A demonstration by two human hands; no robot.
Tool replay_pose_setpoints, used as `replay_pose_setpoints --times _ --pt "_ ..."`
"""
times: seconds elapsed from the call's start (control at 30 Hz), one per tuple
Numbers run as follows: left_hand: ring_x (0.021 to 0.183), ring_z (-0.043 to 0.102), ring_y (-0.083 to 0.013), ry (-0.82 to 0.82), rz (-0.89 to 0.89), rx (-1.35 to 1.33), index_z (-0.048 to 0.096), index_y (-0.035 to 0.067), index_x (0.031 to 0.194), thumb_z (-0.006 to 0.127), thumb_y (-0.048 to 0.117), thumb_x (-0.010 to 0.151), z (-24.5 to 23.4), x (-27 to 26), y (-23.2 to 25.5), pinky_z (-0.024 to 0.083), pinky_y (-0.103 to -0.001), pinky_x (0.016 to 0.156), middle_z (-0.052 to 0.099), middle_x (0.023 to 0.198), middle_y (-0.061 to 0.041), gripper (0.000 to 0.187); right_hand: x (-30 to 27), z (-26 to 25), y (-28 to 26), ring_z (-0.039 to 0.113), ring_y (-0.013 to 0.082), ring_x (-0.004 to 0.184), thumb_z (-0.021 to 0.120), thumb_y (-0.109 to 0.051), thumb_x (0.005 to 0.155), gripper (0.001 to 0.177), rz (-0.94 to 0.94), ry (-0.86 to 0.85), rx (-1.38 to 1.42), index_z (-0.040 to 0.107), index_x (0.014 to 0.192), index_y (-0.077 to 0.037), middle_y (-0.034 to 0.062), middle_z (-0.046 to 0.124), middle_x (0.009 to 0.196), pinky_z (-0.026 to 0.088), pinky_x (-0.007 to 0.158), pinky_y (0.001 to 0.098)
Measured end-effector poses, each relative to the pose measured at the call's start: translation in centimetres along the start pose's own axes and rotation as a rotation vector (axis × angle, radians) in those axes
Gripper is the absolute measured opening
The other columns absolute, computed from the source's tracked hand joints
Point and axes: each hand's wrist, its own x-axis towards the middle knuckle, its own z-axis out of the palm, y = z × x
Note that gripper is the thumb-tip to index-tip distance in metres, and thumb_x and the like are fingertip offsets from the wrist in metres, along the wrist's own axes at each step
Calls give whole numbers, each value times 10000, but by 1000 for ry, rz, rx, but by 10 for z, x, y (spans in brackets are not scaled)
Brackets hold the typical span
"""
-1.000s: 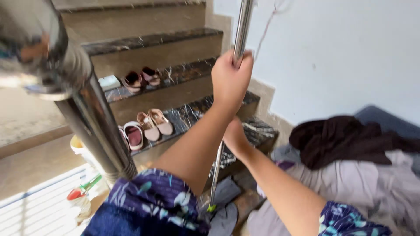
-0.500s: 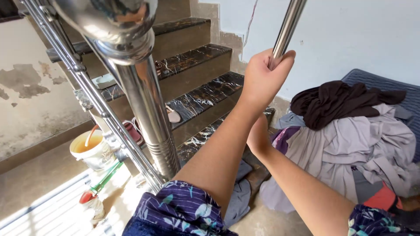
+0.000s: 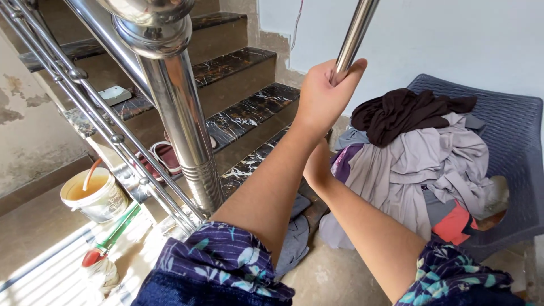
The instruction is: Mopping marble stairs and a tiled floor area with a long-handled mop.
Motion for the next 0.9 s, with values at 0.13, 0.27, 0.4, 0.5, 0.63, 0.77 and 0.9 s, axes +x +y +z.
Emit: replay_pose_setpoints --times 0.13,0.27,0.4,0.5,0.63,0.77,0.9 --pt "600 297 -66 8 -5 54 361 89 647 713 363 933 -5 -12 5 270 -302 502 323 596 64 529 -10 4 8 643 254 962 633 -101 959 117 -64 19 -56 604 1024 -8 135 678 988 488 792 391" --pt "585 322 -73 61 -18 99 414 59 672 692 365 940 -5 -26 12 309 -290 505 353 581 43 492 -20 5 9 614 244 993 629 -98 955 168 -59 29 20 587 1091 -10 134 657 1047 486 811 379" --pt "557 364 -75 141 -94 109 525 45 706 674 342 922 -2 -37 30 364 -283 503 412 553 22 396 -31 13 17 593 217 1001 610 -110 966 200 13 16 185 576 1142 -21 111 637 1068 483 824 352" --pt "560 370 -88 190 -111 108 535 24 718 676 330 918 7 -42 24 381 -302 506 426 556 -15 391 -39 8 26 583 195 1010 585 -130 987 212 94 -15 384 563 1177 -37 89 621 1079 478 840 334" --pt "565 382 -109 213 -124 146 513 11 720 680 329 912 16 -58 19 397 -322 515 444 572 -55 407 -48 -3 21 569 166 1022 552 -156 1017 229 198 -49 663 547 1224 -58 60 601 1094 472 861 310" --pt "515 437 -140 237 -268 228 529 28 710 684 330 884 17 -73 22 415 -335 513 512 574 -64 381 -54 -9 25 555 137 1034 519 -182 1046 248 294 -73 946 530 1270 -79 30 580 1108 466 882 286" --pt "528 413 -111 250 -299 112 518 29 679 695 319 900 21 -83 7 378 -328 501 481 563 -31 406 -65 -34 37 542 108 1046 485 -208 1075 267 388 -90 1201 513 1317 -99 1 559 1123 459 904 262"
